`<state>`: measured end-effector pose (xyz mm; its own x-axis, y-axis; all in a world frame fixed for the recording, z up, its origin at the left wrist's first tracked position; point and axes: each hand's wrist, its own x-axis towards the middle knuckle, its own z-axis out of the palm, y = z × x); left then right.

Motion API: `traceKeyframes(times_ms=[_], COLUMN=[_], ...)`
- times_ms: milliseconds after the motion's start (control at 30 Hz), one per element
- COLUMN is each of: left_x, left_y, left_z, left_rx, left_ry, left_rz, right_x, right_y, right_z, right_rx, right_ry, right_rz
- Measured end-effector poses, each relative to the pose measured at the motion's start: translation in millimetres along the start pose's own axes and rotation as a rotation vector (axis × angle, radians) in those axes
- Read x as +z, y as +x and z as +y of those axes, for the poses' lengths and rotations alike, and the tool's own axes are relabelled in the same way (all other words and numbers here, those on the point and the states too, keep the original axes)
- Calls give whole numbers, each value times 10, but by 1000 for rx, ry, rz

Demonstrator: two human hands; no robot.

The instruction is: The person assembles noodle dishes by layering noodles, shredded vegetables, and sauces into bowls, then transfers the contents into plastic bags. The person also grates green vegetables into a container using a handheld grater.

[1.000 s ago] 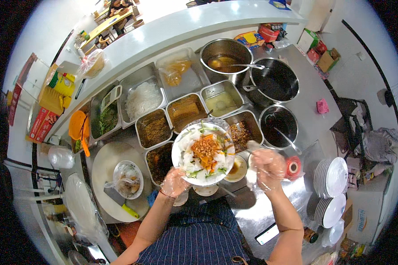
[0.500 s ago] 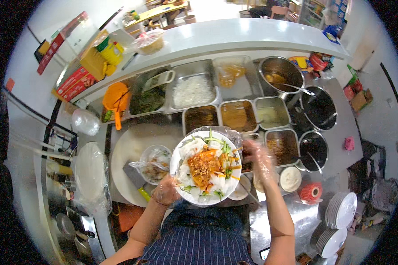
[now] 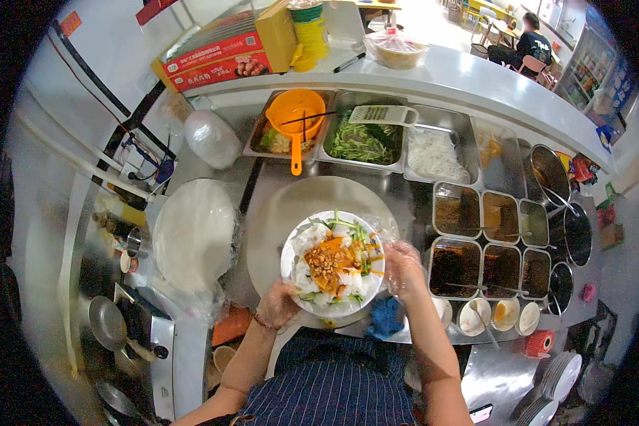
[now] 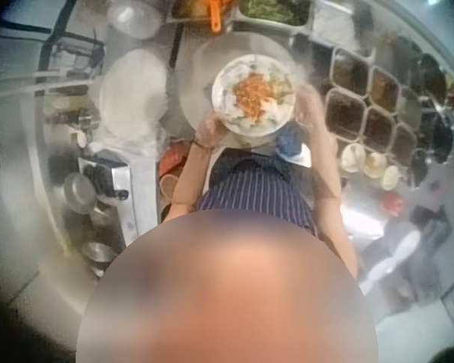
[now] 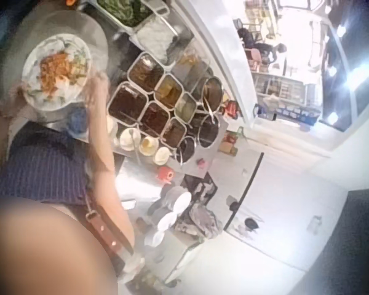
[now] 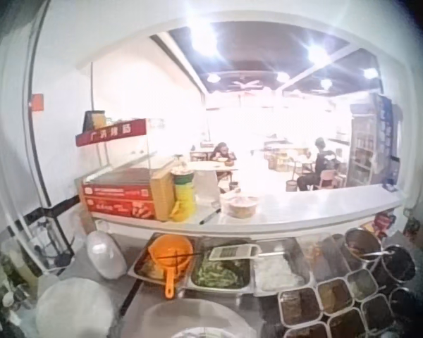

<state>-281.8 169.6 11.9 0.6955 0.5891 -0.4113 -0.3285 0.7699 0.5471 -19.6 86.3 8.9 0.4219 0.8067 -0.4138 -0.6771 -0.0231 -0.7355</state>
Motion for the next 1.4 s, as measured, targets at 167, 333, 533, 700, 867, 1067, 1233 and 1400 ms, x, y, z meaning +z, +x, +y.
traceKeyframes(times_ms=[167,333,533,700,867,1067,1233,1400], left_x=[-510,-768,-906,-1093,-1275,-1097,-904,-1045], left_y=[-35,-57,17,256,682,765,744,840], left_z=[532,912,1178,1217,949,995,1193,1263], left_rx=[-33,-16,-5,50,17,-38,17,-4], left_ry=[17,-33,-33,6,11,96,103,130], left_rz=[-15,-14,-4,-25,48,40,27,-26], right_x=[445,1188,1174,1165,1018,678,1091,1242], right_y=[316,233,654,818,990,1254,1032,1291], right_z=[471,724,1274,1269,1340,1201,1228,1435], right_rx=[-510,455,439,131,-103,-360,441,373], right_ry=[-374,75,290,-39,-177,-371,138,433], right_rz=[277,-18,-277,144,282,393,-49,-191])
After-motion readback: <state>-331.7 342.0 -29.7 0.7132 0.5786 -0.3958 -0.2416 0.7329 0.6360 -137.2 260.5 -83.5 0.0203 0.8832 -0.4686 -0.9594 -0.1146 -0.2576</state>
